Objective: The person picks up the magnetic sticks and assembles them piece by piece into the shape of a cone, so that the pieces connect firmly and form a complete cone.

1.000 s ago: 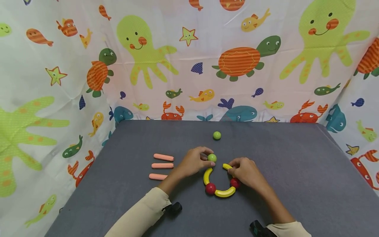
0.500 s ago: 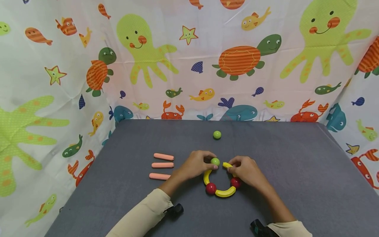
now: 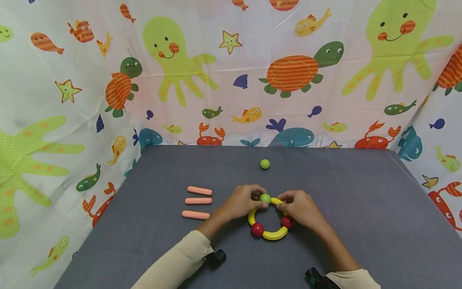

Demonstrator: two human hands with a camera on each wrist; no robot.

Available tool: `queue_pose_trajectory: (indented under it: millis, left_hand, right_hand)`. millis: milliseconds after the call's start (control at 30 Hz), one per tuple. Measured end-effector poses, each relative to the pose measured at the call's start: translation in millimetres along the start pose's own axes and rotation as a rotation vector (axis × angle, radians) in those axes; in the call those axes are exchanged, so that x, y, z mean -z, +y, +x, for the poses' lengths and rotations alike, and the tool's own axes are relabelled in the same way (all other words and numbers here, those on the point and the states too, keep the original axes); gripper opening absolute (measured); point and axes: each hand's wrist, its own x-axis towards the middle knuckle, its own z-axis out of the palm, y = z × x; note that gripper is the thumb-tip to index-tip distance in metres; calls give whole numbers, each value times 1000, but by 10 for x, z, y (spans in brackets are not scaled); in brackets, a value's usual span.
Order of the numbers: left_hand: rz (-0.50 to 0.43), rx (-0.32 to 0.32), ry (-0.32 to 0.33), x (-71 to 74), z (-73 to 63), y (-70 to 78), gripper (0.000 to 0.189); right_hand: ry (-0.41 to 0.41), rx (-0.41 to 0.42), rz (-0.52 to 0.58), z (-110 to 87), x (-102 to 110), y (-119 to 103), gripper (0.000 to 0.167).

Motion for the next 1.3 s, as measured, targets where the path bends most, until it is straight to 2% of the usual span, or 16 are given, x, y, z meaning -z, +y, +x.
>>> queue_pose_trajectory:
  millis: [200,367,633,767,933,1133,1300]
  left_hand:
    - [27,-8,-2,-4,-6,-2,31]
    - [22,-1,-10,4,-33,-30,39]
    - [59,82,0,52,-122,-40,49]
    - [46,157,-1,61,-183,-9,54]
    - [38,227,36,36,-246,34,51]
    - [16,221,97,27,-287,74,45]
    - [-7,204,154,16,-269,76,43]
  right_hand:
    - [-5,19,5,-10,-2,-7,23]
    - [-3,19,-9,-14,-4,-15,25]
    - [-9,21,-15,-16,-3,-12,24]
    - [-9,19,-10,-17,4,-9,24]
    - [-9,10,-7,-21,7,-19,23]
    - [-8,9,-4,-23,4,-26,25]
    - [3,-1,0,-20,-4,-34,25]
